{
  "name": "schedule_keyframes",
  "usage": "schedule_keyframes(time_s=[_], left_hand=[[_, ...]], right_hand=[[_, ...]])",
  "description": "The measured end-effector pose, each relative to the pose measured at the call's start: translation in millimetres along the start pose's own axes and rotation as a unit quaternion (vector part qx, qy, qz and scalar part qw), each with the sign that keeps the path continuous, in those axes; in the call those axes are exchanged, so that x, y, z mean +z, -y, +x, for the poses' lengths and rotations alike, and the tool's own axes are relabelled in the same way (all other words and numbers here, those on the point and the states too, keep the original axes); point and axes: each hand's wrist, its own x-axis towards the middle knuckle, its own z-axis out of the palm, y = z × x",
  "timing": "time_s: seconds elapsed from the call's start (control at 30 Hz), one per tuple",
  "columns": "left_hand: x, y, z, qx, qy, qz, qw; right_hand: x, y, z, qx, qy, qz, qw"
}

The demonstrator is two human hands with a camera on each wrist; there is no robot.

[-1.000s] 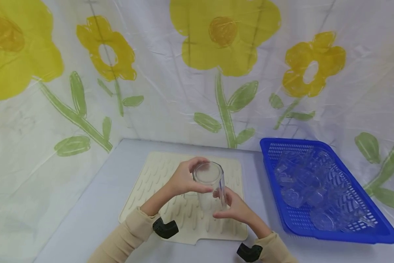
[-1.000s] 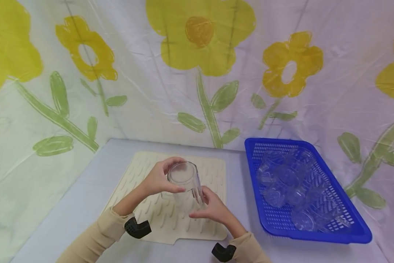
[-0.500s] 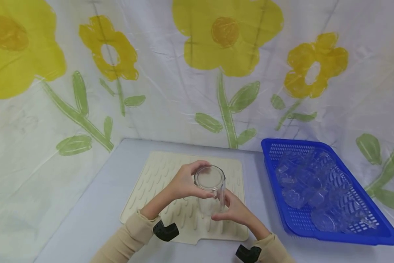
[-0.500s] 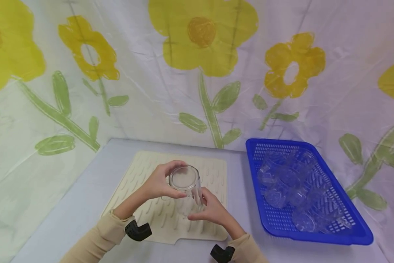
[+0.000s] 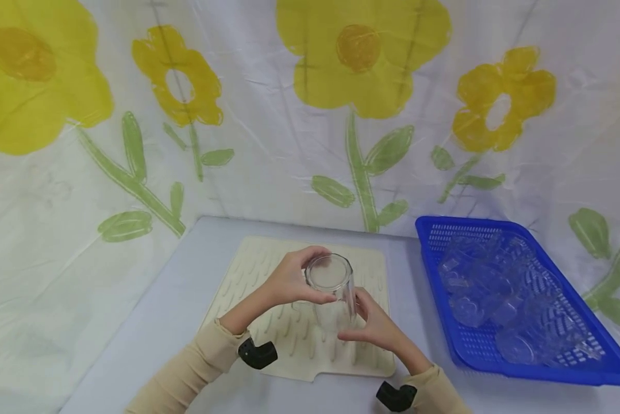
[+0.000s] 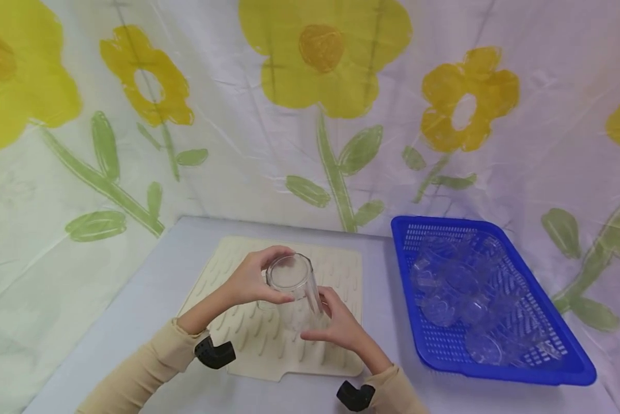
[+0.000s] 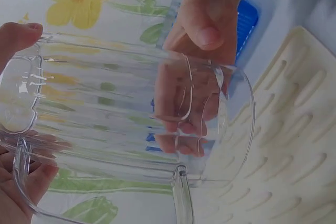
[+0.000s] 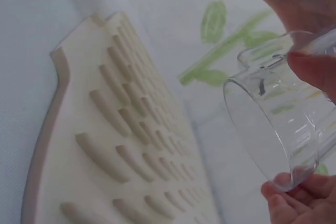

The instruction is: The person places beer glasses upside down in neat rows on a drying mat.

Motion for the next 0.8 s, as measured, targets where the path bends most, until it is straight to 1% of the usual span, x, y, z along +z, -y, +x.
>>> schedule_keyframes(time_s=[0.1, 0.2, 0.3, 0.43, 0.53, 0.73, 0.8], left_hand=[[-4.8, 1.8, 3.6, -0.004, -0.006, 0.007, 0.9999], [-11.2, 3.9, 6.7, -0.009, -0.015, 0.017, 0.9997], [-19.0, 6.4, 8.1, -0.012, -0.020, 0.039, 0.9990], [-30.9, 10.6, 7.0, -0.013, -0.028, 0.070, 0.9971], [-39.7, 15.1, 6.3, -0.023, -0.039, 0.083, 0.9955], [-55.6, 31.1, 10.7, -0.048, -0.065, 0.112, 0.9905], [-61.7, 36.2, 11.9, -0.057, -0.074, 0.118, 0.9886]], right_hand=[[-2.9, 0.1, 0.0, -0.007, -0.036, -0.004, 0.999], [-6.1, -0.5, -2.2, -0.009, -0.074, 0.005, 0.997], [-9.0, -0.7, -6.2, 0.000, -0.098, 0.016, 0.995], [-10.0, -2.7, -13.3, 0.017, -0.094, 0.034, 0.995], [-9.5, -5.5, -20.1, 0.024, -0.084, 0.052, 0.995], [-12.8, -9.6, -32.7, 0.038, -0.091, 0.071, 0.993], [-14.9, -9.4, -34.5, 0.053, -0.092, 0.076, 0.991]])
